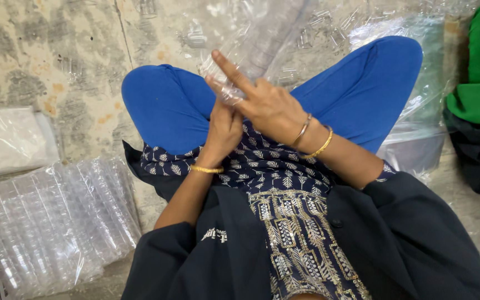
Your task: The person sits on the floor and unpacks clear plastic cups from bubble wrap sleeves, pulling the cups out one at a time and stacking them on the floor beside them. They work through several sleeves of cups during the episode.
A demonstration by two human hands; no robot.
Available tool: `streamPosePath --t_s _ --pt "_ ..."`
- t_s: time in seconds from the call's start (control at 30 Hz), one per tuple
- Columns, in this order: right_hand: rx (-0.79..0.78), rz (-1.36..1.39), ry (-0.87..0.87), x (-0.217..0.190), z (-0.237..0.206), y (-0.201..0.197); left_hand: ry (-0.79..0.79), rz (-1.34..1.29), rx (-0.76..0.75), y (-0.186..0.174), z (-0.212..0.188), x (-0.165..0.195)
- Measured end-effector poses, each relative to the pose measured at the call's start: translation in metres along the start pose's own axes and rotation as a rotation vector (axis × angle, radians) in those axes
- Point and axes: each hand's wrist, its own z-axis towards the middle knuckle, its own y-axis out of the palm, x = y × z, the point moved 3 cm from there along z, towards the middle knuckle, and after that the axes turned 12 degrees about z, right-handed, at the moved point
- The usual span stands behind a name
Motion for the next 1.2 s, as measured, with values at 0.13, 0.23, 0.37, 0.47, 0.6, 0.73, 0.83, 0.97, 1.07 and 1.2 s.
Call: streamPosePath --t_s 0.13,0.23,0.37,0.47,0.6,0.73,0.83,0.97,1.07,1.2 --pt "-0.008 0.121 0.041 -0.002 -0.004 0.012 -0.417 -1.004 0.077 0.036 -0.005 -0.042" --pt "-0.018 0.13 0.074 0.002 -0.004 0.011 -0.407 -1.331 0.103 0.045 0.0 -0.04" --pt "-0.172 0.251 0.096 -0.011 -0.008 0.022 0.089 -0.183 0.073 0.024 0.027 -0.011" --pt "-0.021 0.386 -0.112 -0.042 -0.011 0.028 0.141 0.025 0.139 0.012 0.049 0.007" --pt "-0.401 0.729 -0.074 -0.086 -0.02 0.053 -0.143 0.174 0.018 0.017 0.058 0.024" --pt "-0.047 0.971 -0.378 -0.101 -0.025 0.034 -0.39 0.129 -0.132 0.022 0.037 0.044" --pt "-0.236 1.094 -0.313 -0.107 -0.027 0.032 -0.409 0.246 -0.241 0.016 0.008 0.058" --pt "-0.357 1.034 -0.423 -0.124 -0.03 0.031 -0.338 0.174 -0.296 0.011 -0.043 0.068" --pt "-0.538 0.854 -0.42 -0.123 -0.031 0.031 -0.117 0.342 -0.156 0.013 -0.073 0.07" --pt "-0.206 1.0 -0.665 -0.083 -0.012 0.005 -0.055 0.49 -0.207 0.016 -0.088 0.068"
